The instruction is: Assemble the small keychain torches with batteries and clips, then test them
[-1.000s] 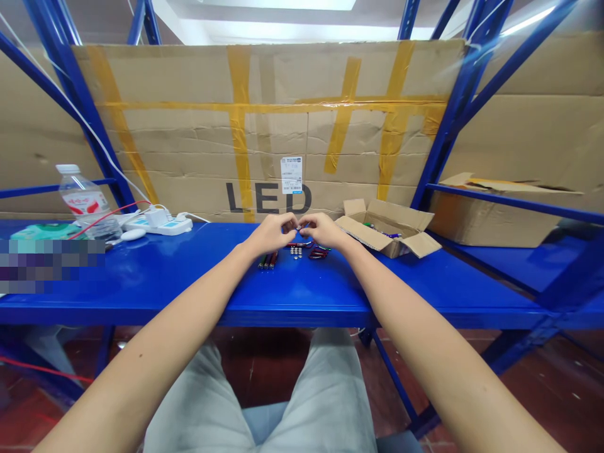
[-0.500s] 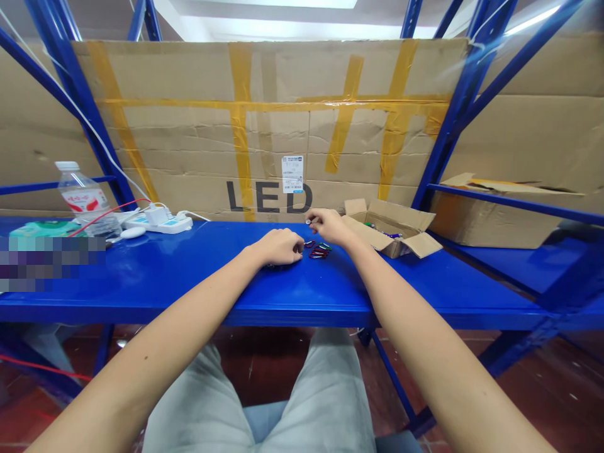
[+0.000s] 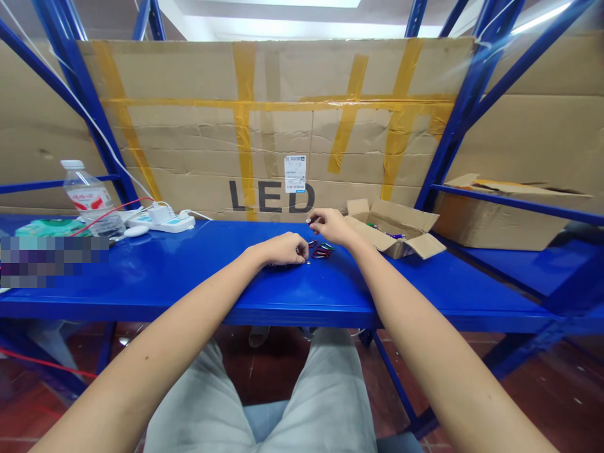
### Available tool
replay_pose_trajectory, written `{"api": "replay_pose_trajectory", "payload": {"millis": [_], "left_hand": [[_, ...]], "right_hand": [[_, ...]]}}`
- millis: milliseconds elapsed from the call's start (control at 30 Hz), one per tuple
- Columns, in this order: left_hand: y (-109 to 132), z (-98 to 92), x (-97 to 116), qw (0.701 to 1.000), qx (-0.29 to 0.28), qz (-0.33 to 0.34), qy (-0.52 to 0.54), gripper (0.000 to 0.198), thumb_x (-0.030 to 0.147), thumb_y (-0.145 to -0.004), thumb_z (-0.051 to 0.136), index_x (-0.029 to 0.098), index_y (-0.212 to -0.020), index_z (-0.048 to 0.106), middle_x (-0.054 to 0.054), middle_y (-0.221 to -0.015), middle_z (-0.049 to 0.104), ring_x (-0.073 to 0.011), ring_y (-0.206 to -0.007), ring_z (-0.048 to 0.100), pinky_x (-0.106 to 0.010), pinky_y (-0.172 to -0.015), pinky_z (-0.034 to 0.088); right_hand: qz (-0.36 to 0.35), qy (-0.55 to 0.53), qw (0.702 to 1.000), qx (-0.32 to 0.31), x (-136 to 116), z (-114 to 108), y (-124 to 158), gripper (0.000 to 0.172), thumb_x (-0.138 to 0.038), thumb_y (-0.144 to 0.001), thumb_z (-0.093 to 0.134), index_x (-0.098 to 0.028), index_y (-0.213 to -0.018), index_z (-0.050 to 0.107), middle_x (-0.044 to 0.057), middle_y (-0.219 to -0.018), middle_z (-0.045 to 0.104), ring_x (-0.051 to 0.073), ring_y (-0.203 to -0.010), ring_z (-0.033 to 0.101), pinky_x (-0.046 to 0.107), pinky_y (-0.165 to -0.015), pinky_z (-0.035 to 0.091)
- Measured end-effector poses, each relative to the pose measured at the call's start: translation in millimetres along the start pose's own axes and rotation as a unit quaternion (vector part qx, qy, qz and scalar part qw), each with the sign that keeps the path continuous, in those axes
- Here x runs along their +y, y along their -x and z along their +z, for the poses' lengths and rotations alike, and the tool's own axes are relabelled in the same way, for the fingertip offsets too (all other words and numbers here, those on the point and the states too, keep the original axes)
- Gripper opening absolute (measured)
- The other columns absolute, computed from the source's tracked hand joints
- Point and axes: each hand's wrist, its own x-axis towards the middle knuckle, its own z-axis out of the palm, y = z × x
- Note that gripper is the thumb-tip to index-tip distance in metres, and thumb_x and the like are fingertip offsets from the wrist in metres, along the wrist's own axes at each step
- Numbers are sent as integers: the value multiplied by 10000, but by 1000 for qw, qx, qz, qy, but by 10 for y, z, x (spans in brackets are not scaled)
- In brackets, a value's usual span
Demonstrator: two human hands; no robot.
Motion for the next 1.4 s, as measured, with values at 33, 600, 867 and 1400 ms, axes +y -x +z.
{"api": "replay_pose_trajectory", "payload": {"millis": [33, 600, 867, 1400], "left_hand": [[1, 0, 1, 1000, -1, 3, 11, 240, 132, -729, 598, 195, -895, 760, -6, -887, 761, -143, -779, 659, -221, -668, 445], [6, -6, 81, 998, -16, 44, 34, 195, 157, -774, 637, 171, -895, 789, -18, -892, 768, -153, -795, 654, -229, -719, 444], [27, -32, 90, 999, -27, 20, 30, 233, 169, -772, 642, 171, -967, 769, -14, -918, 756, -144, -793, 638, -217, -705, 438], [19, -29, 138, 994, -59, 47, 77, 260, 215, -754, 709, 189, -1006, 772, -13, -875, 744, -157, -780, 644, -237, -702, 442]], "right_hand": [[-2, -1, 1000, -1, 6, 1, -1, 192, -39, -779, 609, -144, -907, 706, 53, -862, 744, 132, -680, 637, 242, -649, 460], [-24, 2, 1000, -1, 110, 48, -43, 179, -53, -793, 611, -150, -897, 720, 57, -878, 744, 143, -749, 651, 253, -717, 478], [-28, 15, 999, -2, 116, 48, -47, 169, -53, -796, 624, -152, -893, 721, 59, -892, 742, 147, -776, 651, 268, -763, 481], [-33, 18, 999, -12, 90, 47, -38, 159, -48, -808, 623, -148, -885, 721, 57, -880, 742, 144, -767, 651, 253, -725, 482]]}}
